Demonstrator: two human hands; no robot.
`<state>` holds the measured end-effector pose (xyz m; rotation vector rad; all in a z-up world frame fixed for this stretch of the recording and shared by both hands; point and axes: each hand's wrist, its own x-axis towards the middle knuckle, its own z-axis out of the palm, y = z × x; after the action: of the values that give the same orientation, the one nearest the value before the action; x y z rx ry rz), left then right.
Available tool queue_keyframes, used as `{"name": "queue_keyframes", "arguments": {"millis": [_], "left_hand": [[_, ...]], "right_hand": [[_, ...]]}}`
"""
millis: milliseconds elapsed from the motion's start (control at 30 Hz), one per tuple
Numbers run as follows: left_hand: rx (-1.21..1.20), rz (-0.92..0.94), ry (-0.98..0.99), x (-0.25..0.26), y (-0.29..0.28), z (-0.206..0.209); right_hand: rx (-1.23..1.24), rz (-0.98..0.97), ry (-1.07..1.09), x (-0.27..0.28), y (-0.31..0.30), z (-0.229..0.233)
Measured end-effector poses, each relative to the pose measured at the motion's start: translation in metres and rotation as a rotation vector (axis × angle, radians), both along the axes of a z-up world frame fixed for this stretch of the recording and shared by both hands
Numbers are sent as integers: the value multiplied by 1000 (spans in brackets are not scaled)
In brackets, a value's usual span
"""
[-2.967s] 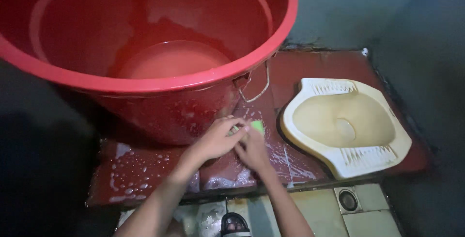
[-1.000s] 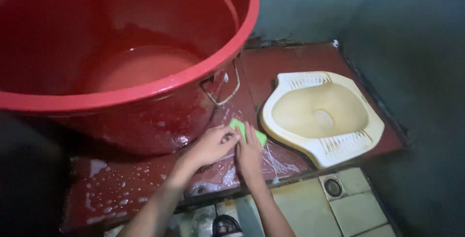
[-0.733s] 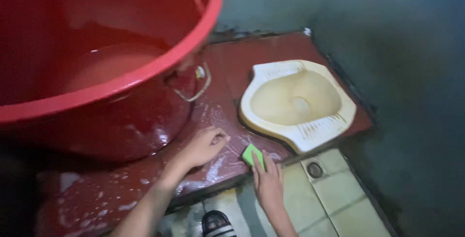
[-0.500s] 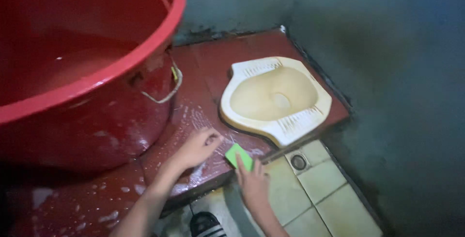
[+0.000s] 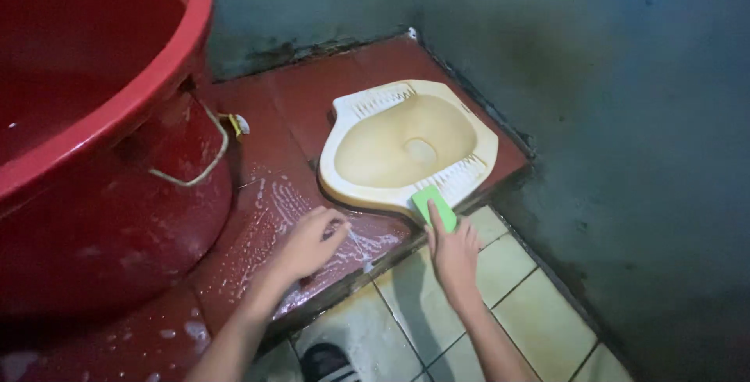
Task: The person scrubs the tiled floor around a squat toilet using a green sponge. They repeatedly wipe the reddish-brown tiles near a large red bucket, spreading soapy water across the surface.
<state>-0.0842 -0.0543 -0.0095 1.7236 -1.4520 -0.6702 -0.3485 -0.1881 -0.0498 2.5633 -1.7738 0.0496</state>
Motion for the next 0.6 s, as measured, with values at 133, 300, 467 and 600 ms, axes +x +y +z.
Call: {"name": "queue_keyframes", "arguments": {"millis": [133, 300, 467, 600], "left_hand": [[56, -51, -31, -10, -1, 19], [95, -85, 27, -3, -6, 28], [183, -61, 24, -4, -11, 35], [125, -59, 12, -14, -16, 17]], "right_hand": [[-58, 66, -83, -3, -34, -22], [-197, -23, -34, -9, -114, -40], [-108, -16, -52, 0, -82, -38], [-44, 223, 32, 3, -32, -38]]}}
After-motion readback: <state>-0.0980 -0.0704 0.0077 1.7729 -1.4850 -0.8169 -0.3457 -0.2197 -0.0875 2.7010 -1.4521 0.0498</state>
